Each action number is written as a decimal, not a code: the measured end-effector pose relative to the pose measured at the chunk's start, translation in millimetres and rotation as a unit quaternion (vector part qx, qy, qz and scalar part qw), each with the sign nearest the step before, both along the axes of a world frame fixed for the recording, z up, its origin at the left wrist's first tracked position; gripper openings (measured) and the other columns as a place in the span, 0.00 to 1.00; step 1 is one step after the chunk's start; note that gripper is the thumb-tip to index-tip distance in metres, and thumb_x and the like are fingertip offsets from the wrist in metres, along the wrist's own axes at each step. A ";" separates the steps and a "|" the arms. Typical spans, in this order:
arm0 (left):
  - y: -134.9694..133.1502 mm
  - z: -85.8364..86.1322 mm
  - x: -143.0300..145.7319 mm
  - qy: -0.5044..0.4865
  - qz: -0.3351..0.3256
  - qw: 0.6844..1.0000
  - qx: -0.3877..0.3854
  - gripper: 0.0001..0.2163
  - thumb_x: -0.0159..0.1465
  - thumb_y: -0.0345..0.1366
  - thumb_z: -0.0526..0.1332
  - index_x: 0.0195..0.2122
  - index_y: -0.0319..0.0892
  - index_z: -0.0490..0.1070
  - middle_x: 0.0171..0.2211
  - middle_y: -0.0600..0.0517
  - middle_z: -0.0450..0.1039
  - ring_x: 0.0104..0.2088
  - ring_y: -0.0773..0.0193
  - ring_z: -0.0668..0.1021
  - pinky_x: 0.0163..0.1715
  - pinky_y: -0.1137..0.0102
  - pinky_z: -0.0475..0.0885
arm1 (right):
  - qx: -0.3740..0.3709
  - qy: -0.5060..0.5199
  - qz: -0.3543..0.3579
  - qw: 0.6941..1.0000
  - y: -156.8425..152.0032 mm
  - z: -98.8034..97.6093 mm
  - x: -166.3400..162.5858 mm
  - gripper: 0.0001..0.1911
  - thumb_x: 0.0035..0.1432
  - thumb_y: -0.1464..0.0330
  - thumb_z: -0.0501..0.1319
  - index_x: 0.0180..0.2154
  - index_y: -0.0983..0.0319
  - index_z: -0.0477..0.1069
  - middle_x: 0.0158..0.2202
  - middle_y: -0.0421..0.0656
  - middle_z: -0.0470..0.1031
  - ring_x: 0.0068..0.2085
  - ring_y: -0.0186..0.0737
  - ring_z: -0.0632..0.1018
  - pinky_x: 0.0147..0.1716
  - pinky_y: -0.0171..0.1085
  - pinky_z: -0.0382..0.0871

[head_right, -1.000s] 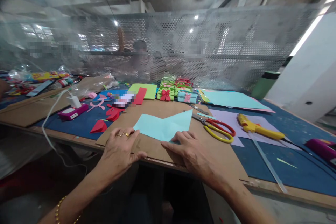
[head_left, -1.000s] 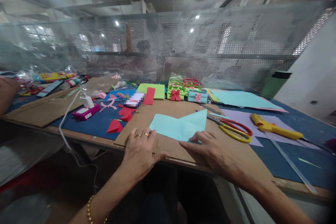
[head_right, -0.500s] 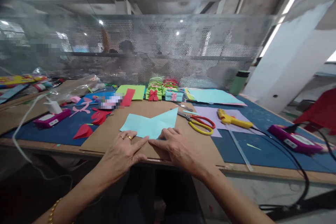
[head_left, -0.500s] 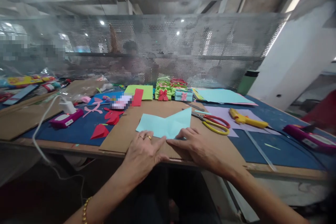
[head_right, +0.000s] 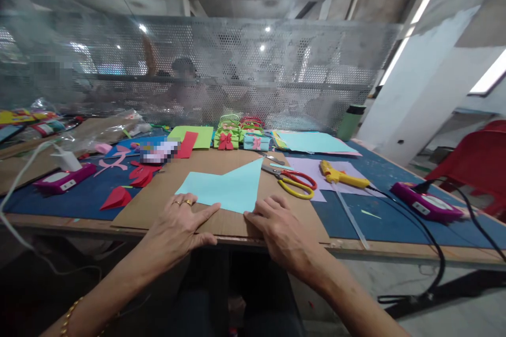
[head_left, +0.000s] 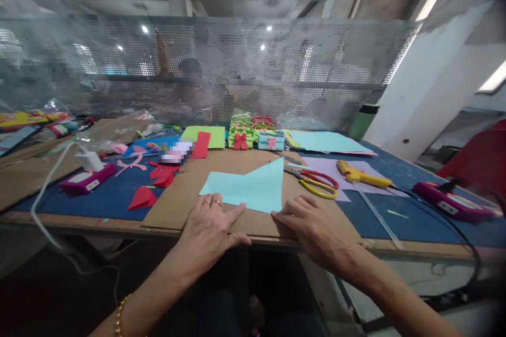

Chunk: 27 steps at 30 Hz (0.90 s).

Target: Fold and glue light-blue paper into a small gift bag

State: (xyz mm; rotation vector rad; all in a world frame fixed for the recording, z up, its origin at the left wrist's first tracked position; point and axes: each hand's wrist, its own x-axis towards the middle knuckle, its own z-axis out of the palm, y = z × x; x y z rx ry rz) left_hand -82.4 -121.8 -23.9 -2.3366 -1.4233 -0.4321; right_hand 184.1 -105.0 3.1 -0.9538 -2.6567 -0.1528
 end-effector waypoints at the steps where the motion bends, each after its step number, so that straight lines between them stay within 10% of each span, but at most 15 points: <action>1: 0.0 0.1 0.4 -0.004 0.000 1.000 -0.001 0.34 0.60 0.65 0.50 0.62 0.53 0.68 0.44 0.37 0.71 0.47 0.44 0.72 0.47 0.51 0.68 | 0.001 -0.004 -0.005 1.000 -1.3 2.0 6.8 0.15 0.66 0.75 0.50 0.40 0.61 0.75 0.35 0.46 0.71 0.36 0.42 0.67 0.42 0.43 0.57; 5: -0.4 0.2 2.3 -0.007 0.004 1.000 -0.004 0.38 0.55 0.67 0.54 0.61 0.52 0.69 0.44 0.36 0.71 0.46 0.42 0.73 0.47 0.51 0.69 | 0.033 -0.005 -0.018 0.999 -5.0 12.4 22.2 0.15 0.66 0.75 0.51 0.34 0.60 0.74 0.31 0.44 0.70 0.34 0.41 0.67 0.41 0.45 0.58; 13: -3.0 -4.8 6.2 0.001 0.019 1.000 -0.003 0.40 0.52 0.66 0.59 0.62 0.51 0.68 0.47 0.34 0.73 0.52 0.38 0.73 0.51 0.48 0.68 | 0.001 0.012 0.019 1.000 -7.5 -4.8 -35.1 0.15 0.69 0.68 0.54 0.55 0.64 0.66 0.46 0.50 0.71 0.45 0.47 0.70 0.43 0.45 0.70; 18: -2.5 -17.2 2.9 -0.012 0.042 0.999 0.024 0.48 0.52 0.69 0.57 0.62 0.33 0.66 0.51 0.29 0.71 0.56 0.36 0.71 0.57 0.46 0.64 | -0.009 0.010 -0.024 1.000 -7.8 -17.7 -39.4 0.24 0.66 0.58 0.58 0.57 0.65 0.63 0.47 0.51 0.70 0.45 0.51 0.71 0.43 0.49 0.71; 27: -3.8 -25.4 -25.8 -0.019 0.039 0.995 0.085 0.49 0.54 0.69 0.57 0.58 0.23 0.66 0.54 0.28 0.71 0.58 0.40 0.70 0.62 0.46 0.60 | 0.033 0.010 -0.014 0.999 -6.4 -21.7 -35.1 0.28 0.64 0.54 0.59 0.59 0.63 0.63 0.47 0.49 0.72 0.49 0.50 0.72 0.60 0.58 0.57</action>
